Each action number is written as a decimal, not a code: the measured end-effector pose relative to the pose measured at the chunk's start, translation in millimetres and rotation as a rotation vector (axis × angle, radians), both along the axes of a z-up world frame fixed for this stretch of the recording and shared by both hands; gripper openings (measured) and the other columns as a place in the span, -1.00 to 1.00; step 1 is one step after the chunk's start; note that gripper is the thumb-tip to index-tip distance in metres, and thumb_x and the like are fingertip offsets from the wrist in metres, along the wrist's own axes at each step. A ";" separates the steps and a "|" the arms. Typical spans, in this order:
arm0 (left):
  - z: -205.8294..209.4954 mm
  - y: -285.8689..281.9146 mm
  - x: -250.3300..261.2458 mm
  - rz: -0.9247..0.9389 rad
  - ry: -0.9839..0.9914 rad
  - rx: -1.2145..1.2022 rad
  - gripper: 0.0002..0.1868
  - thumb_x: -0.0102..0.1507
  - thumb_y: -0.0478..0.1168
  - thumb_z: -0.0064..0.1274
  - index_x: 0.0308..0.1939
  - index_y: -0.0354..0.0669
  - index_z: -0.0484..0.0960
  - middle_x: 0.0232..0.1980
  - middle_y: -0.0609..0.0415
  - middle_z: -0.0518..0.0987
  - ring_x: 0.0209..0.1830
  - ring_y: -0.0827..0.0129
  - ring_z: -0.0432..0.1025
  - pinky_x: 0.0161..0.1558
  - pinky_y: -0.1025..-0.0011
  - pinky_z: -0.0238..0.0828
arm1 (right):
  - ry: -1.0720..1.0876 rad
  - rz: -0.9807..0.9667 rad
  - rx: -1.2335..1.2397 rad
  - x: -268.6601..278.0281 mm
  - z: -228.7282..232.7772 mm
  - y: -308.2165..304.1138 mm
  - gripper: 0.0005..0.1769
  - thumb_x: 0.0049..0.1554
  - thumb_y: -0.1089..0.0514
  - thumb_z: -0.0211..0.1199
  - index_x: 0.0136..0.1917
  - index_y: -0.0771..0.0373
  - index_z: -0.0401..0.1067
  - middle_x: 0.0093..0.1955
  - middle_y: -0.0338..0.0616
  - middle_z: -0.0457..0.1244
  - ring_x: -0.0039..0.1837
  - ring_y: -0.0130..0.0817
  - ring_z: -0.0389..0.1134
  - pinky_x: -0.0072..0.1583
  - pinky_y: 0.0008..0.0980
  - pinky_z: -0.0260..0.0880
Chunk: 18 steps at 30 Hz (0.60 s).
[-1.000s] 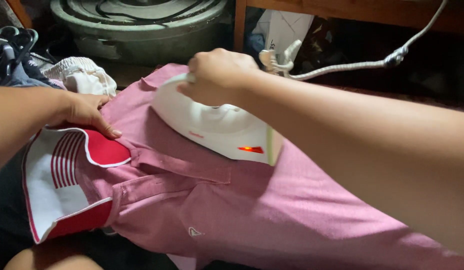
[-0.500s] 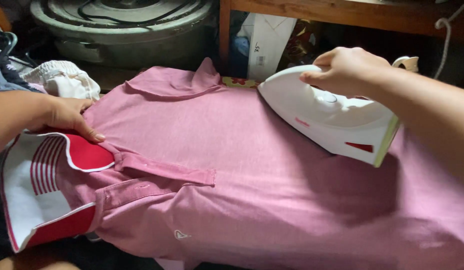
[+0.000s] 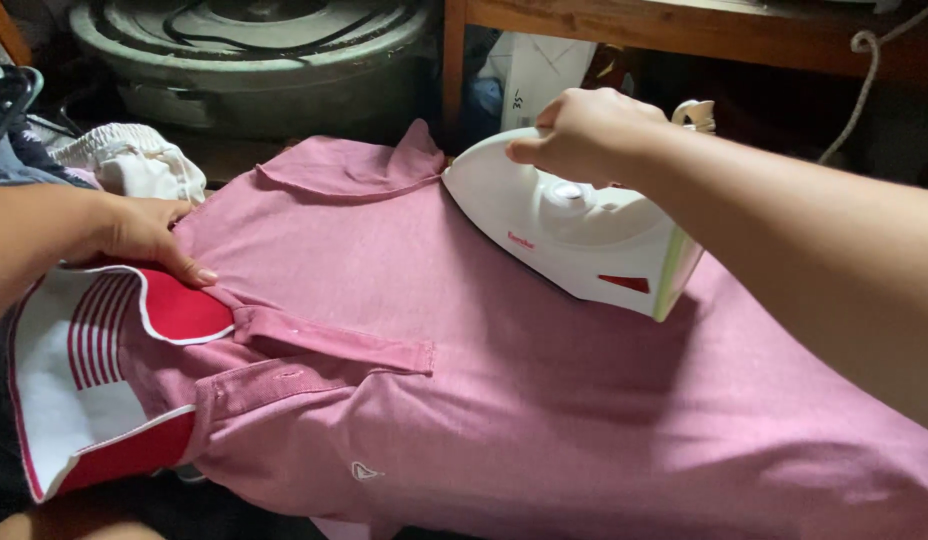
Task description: The recorder is ironing a pink polo shirt on an improvised ironing surface.
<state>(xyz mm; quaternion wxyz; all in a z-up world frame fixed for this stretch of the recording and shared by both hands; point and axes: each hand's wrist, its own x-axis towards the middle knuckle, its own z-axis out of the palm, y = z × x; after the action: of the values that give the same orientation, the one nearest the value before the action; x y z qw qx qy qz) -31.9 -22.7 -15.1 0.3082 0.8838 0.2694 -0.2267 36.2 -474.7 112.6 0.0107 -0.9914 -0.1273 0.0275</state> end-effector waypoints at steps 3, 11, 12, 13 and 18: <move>-6.5 7.9 6.3 -0.063 -0.024 0.044 0.02 -0.14 -0.20 0.61 0.37 -0.10 0.44 0.19 -0.08 0.69 0.10 0.20 0.60 0.18 0.19 0.52 | -0.019 0.014 0.008 11.7 -6.0 3.2 -0.37 0.13 -0.49 0.13 0.28 -0.14 0.52 -0.16 -0.15 0.45 -0.21 -0.34 0.46 -0.12 -0.27 0.50; -23.6 18.3 13.6 -0.063 -0.046 -0.026 -0.05 -0.14 -0.25 0.57 0.32 -0.11 0.49 0.11 -0.11 0.74 0.05 0.13 0.62 0.14 0.15 0.56 | 0.015 0.109 0.013 -4.1 0.4 1.4 -0.39 0.10 -0.49 0.15 0.23 -0.17 0.56 -0.19 -0.20 0.44 -0.22 -0.32 0.47 -0.08 -0.27 0.48; -28.4 24.0 17.2 -0.093 -0.063 -0.038 -0.06 -0.14 -0.25 0.57 0.31 -0.09 0.49 0.09 -0.10 0.74 0.04 0.15 0.61 0.13 0.16 0.56 | -0.016 0.093 0.028 -3.6 -1.1 2.1 -0.39 0.11 -0.50 0.14 0.23 -0.17 0.56 -0.20 -0.19 0.44 -0.21 -0.34 0.46 -0.08 -0.27 0.46; -26.1 21.2 16.3 -0.094 -0.063 -0.036 -0.06 -0.14 -0.25 0.57 0.31 -0.09 0.49 0.09 -0.10 0.74 0.04 0.15 0.61 0.13 0.16 0.56 | -0.017 0.092 0.030 -3.2 -1.8 2.9 -0.39 0.11 -0.50 0.14 0.23 -0.17 0.56 -0.20 -0.19 0.44 -0.21 -0.34 0.46 -0.08 -0.27 0.46; -20.8 14.1 13.5 -0.150 -0.028 0.015 -0.11 -0.11 -0.21 0.58 0.29 -0.06 0.53 0.10 -0.04 0.75 0.05 0.19 0.61 0.16 0.19 0.52 | 0.023 0.148 0.031 -0.5 -0.5 -0.8 -0.38 0.11 -0.47 0.19 0.22 -0.07 0.57 -0.20 -0.17 0.43 -0.24 -0.27 0.47 -0.09 -0.23 0.50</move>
<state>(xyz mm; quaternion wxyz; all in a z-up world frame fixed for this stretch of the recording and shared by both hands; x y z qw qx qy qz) -18.4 -8.6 -35.9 0.2876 0.9068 0.1999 -0.2348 35.7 -475.5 112.1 0.0254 -0.9786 -0.2006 0.0378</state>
